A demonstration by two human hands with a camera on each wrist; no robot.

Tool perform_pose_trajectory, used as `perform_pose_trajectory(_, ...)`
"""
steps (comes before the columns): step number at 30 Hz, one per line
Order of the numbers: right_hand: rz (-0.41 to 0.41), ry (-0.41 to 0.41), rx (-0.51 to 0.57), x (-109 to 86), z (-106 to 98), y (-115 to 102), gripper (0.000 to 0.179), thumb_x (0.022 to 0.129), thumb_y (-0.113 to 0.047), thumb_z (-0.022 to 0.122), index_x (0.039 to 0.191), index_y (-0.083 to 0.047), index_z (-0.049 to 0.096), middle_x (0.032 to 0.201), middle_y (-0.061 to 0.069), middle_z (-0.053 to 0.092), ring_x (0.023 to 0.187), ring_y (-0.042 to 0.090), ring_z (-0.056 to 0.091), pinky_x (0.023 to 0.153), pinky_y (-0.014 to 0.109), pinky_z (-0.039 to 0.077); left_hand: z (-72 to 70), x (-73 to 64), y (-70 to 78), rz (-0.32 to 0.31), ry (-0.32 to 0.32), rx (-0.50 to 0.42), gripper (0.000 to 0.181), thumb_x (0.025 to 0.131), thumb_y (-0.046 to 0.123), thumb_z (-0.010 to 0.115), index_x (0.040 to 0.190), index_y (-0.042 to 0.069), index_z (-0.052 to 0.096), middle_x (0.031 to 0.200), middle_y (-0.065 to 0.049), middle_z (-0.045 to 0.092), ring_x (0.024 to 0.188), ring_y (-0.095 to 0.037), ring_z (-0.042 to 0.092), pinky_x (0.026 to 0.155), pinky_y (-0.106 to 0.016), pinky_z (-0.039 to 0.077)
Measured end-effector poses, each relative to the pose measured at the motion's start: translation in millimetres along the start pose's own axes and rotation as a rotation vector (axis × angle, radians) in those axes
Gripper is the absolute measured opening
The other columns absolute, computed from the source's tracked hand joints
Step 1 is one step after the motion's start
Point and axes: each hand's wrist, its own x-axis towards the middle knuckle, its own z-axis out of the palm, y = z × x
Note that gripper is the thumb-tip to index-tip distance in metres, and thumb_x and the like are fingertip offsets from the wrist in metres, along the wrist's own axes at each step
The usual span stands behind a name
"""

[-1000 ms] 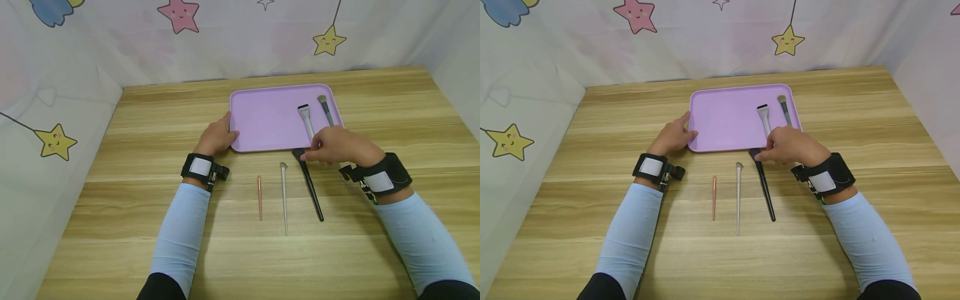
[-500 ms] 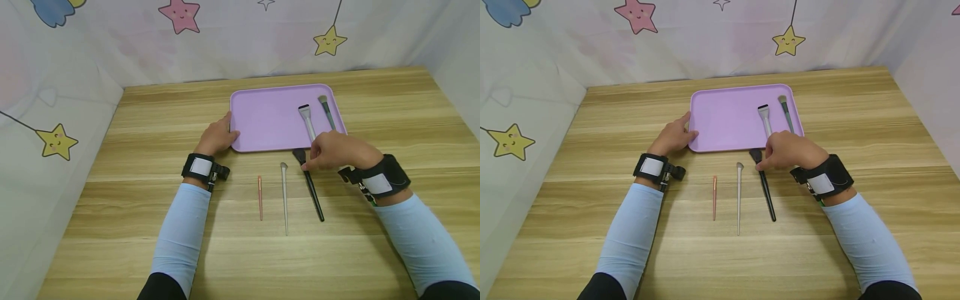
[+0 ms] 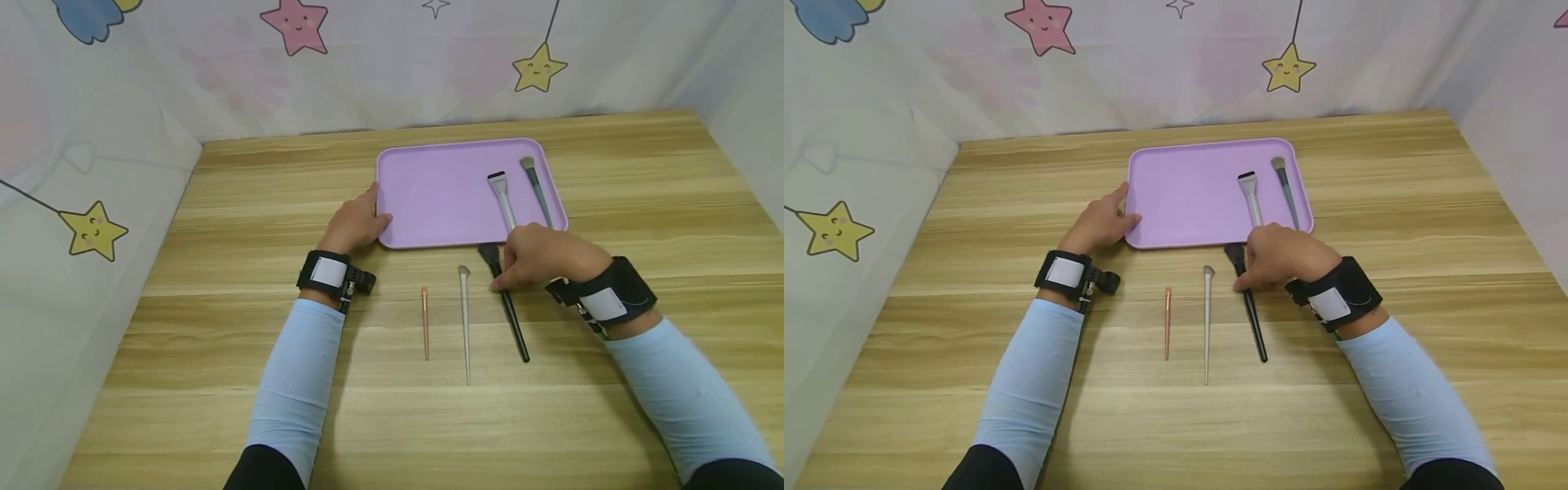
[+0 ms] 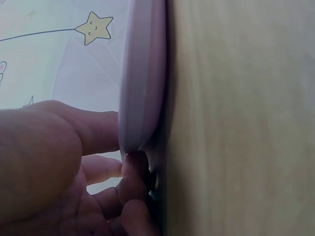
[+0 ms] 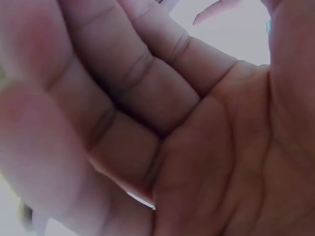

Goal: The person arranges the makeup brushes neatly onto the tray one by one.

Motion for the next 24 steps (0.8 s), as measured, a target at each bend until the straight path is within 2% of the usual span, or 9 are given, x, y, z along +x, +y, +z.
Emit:
perform_pose_trajectory(7, -0.02, -0.022, -0.004, 1.0, 1.2, -2.4, 0.032, 0.087, -0.034, 0.08, 0.066, -0.01, 0.07, 0.061, -0.002, 0.064, 0.056, 0.014, 0.059, 0.055, 0.03, 0.048, 1.1, 0.6, -0.9, 0.003, 0.005, 0.0, 0.074, 0.104, 0.03, 0.053, 0.162, 0.005, 0.015, 0.16, -0.018, 0.033, 0.131, -0.027, 0.046, 0.113, -0.044, 0.033)
perform_pose_trajectory(15, -0.067, -0.039, 0.008, 0.0, 2.1, -3.5, 0.022, 0.085, -0.023, 0.077, 0.067, -0.011, 0.072, 0.06, -0.004, 0.065, 0.055, 0.011, 0.059, 0.054, 0.029, 0.048, 1.4, 1.1, -1.4, 0.001, 0.005, 0.003, 0.074, 0.104, 0.03, 0.053, 0.162, 0.005, 0.015, 0.16, -0.017, 0.033, 0.134, -0.027, 0.044, 0.113, -0.043, 0.032)
perform_pose_trajectory(24, -0.116, 0.024, 0.027, -1.1, 0.0, -6.4, 0.011, 0.082, -0.017, 0.072, 0.073, -0.012, 0.075, 0.063, -0.005, 0.063, 0.056, 0.011, 0.055, 0.054, 0.029, 0.047, 1.2, 0.4, -1.1, 0.001, 0.004, 0.001, 0.074, 0.104, 0.03, 0.053, 0.162, 0.005, 0.015, 0.16, -0.017, 0.032, 0.138, -0.027, 0.042, 0.114, -0.043, 0.032)
